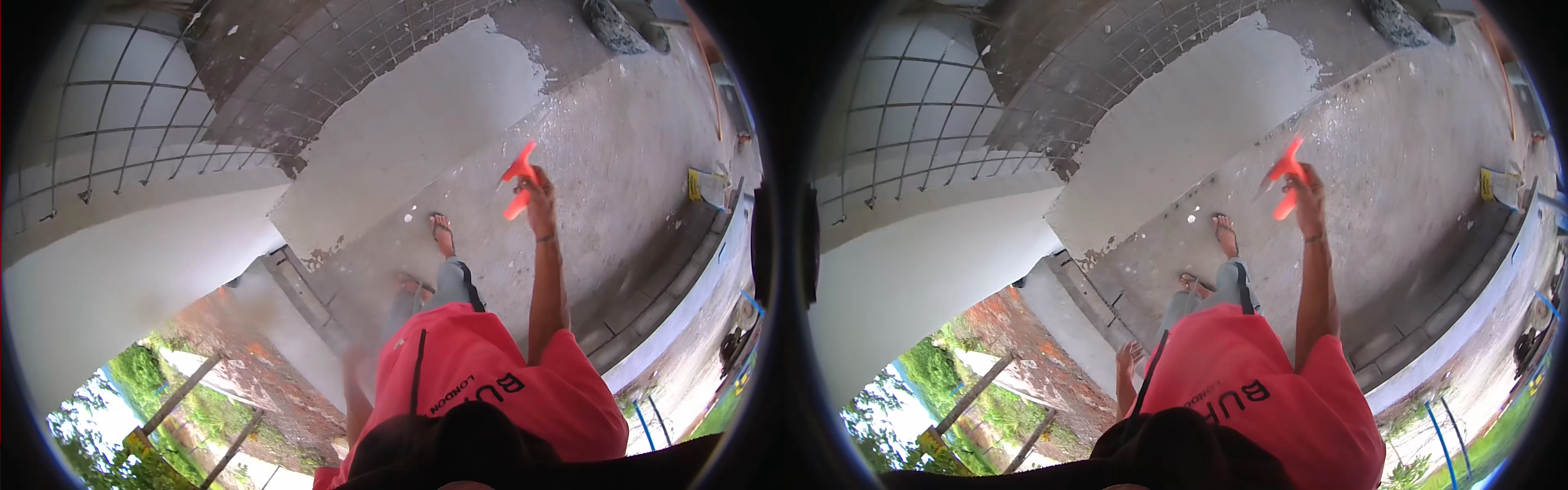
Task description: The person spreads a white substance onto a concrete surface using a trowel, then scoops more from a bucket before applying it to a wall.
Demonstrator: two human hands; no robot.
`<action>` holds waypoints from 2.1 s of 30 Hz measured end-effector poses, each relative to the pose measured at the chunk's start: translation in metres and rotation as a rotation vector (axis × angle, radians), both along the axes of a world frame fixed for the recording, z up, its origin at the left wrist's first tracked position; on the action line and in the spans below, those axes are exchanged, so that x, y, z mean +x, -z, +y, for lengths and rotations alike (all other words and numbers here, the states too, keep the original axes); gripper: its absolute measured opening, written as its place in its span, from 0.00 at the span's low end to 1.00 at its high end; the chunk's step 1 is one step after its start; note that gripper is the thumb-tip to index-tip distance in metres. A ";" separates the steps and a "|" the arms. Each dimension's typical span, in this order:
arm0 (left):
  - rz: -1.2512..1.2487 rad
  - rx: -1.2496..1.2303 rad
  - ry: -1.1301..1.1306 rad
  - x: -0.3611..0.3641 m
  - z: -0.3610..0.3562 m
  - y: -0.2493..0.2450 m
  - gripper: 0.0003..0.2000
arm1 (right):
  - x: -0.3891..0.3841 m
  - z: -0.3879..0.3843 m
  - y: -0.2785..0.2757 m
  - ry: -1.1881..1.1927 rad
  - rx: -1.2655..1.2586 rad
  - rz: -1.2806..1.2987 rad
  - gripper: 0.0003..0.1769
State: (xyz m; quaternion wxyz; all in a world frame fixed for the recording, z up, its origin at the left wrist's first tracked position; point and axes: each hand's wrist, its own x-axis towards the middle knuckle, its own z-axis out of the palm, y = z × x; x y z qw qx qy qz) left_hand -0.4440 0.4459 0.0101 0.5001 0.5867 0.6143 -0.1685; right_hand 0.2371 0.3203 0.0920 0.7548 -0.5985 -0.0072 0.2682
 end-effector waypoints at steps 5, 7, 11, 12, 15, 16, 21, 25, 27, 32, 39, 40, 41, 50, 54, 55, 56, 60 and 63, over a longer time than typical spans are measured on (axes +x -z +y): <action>-0.068 -0.145 -0.279 -0.006 0.040 -0.019 0.22 | -0.036 0.046 0.044 0.222 0.387 0.514 0.09; -0.112 -0.196 -0.467 0.010 0.050 -0.045 0.21 | -0.040 0.066 0.049 0.242 0.400 0.502 0.10; -0.169 -0.148 -0.469 -0.039 0.053 -0.036 0.20 | -0.069 0.089 0.039 0.247 0.378 0.475 0.09; -0.187 -0.145 -0.463 -0.050 0.054 -0.036 0.20 | -0.083 0.089 0.038 0.239 0.382 0.468 0.09; -0.098 -0.170 -0.518 -0.074 0.052 -0.035 0.20 | -0.131 0.091 0.032 0.187 0.392 0.425 0.08; -0.069 -0.179 -0.534 -0.080 0.055 -0.037 0.20 | -0.161 0.097 0.033 0.155 0.392 0.409 0.08; -0.117 -0.167 -0.392 -0.135 0.081 -0.035 0.18 | -0.324 0.159 0.049 -0.127 0.436 0.505 0.08; -0.151 -0.093 -0.386 -0.188 0.106 -0.033 0.18 | -0.369 0.213 0.034 -0.130 0.322 0.501 0.07; -0.164 0.038 -0.080 -0.211 0.115 -0.022 0.22 | -0.362 0.217 0.040 -0.075 0.351 0.507 0.08; -0.075 -0.049 -0.184 -0.213 0.109 -0.024 0.22 | -0.280 0.190 0.057 0.147 0.342 0.484 0.10; -0.009 -0.195 -0.491 -0.099 0.075 -0.062 0.20 | -0.034 0.087 0.096 0.169 0.279 0.255 0.14; 0.024 -0.178 -0.493 -0.082 0.070 -0.067 0.20 | 0.007 0.070 0.099 0.145 0.264 0.200 0.13; 0.058 -0.159 -0.496 -0.067 0.064 -0.073 0.20 | 0.046 0.054 0.103 0.119 0.250 0.146 0.12; 0.043 -0.141 -0.431 -0.035 0.055 -0.087 0.20 | 0.012 -0.039 0.057 -0.040 0.326 0.147 0.11; 0.001 -0.118 -0.454 -0.016 0.059 -0.085 0.19 | -0.155 0.018 0.036 -0.126 0.529 0.641 0.16; -0.010 -0.117 -0.461 -0.014 0.062 -0.086 0.19 | -0.181 0.035 0.024 -0.164 0.553 0.705 0.14; -0.023 -0.114 -0.466 -0.014 0.066 -0.086 0.19 | -0.190 0.052 0.008 -0.165 0.523 0.692 0.12; -0.003 -0.041 -0.475 0.000 0.073 -0.091 0.19 | -0.169 0.073 -0.045 -0.102 0.314 0.431 0.05; -0.083 -0.018 -0.515 -0.009 0.068 -0.081 0.20 | -0.110 0.053 -0.095 -0.094 -0.145 -0.160 0.08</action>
